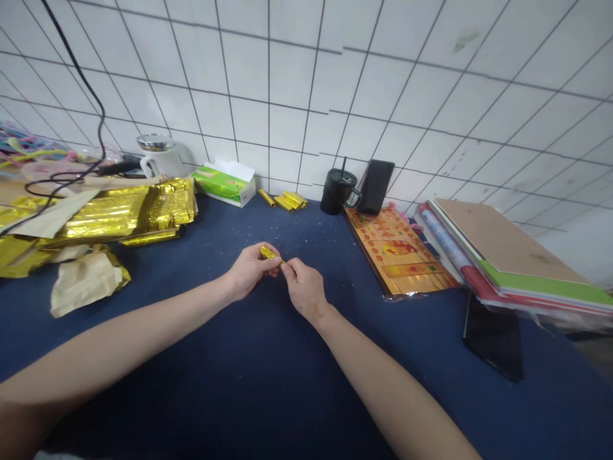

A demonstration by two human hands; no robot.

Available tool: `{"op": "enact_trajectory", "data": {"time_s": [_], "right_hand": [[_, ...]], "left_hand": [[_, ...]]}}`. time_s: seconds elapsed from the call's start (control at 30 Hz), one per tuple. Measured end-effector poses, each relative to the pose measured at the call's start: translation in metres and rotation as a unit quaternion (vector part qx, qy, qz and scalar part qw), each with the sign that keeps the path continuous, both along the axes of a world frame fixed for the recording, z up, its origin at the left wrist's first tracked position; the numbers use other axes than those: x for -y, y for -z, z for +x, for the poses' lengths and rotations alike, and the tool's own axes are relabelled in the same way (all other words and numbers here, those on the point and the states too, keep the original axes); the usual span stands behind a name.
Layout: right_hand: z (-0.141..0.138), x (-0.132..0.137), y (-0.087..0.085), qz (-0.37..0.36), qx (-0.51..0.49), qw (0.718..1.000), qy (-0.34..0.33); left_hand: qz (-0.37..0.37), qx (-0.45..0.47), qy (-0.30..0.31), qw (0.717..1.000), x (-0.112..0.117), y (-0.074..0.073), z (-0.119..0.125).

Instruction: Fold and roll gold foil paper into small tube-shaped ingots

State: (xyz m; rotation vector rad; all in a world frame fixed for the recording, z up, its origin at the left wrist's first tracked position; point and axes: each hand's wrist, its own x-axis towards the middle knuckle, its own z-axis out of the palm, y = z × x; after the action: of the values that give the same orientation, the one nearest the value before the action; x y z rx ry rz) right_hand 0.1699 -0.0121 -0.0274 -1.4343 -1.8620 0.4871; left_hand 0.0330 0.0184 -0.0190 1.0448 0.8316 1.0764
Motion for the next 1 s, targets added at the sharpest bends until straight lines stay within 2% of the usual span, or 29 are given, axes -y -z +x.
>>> {"op": "enact_trajectory", "data": {"time_s": [0.1, 0.33, 0.53, 0.73, 0.83, 1.0], "right_hand": [[0.0, 0.0, -0.001, -0.004, 0.015, 1.0, -0.011], [-0.001, 0.0, -0.001, -0.011, -0.03, 0.999, -0.022], [-0.002, 0.004, -0.002, -0.031, -0.068, 0.997, -0.029], [-0.001, -0.001, -0.003, -0.08, -0.178, 0.981, -0.017], [0.001, -0.003, -0.003, -0.098, -0.208, 0.973, -0.03], [0.001, -0.004, -0.002, -0.089, -0.185, 0.978, -0.028]], "left_hand": [[0.017, -0.027, -0.002, 0.999, -0.002, -0.002, -0.002], [-0.038, -0.002, 0.02, 0.999, -0.006, -0.005, -0.005], [-0.05, 0.011, 0.033, 0.998, -0.01, -0.003, -0.01], [0.003, 0.005, 0.059, 0.998, -0.012, -0.015, -0.016], [0.032, -0.021, 0.07, 0.997, -0.009, -0.016, -0.013], [0.067, -0.086, 0.015, 0.994, -0.008, -0.011, -0.008]]}}
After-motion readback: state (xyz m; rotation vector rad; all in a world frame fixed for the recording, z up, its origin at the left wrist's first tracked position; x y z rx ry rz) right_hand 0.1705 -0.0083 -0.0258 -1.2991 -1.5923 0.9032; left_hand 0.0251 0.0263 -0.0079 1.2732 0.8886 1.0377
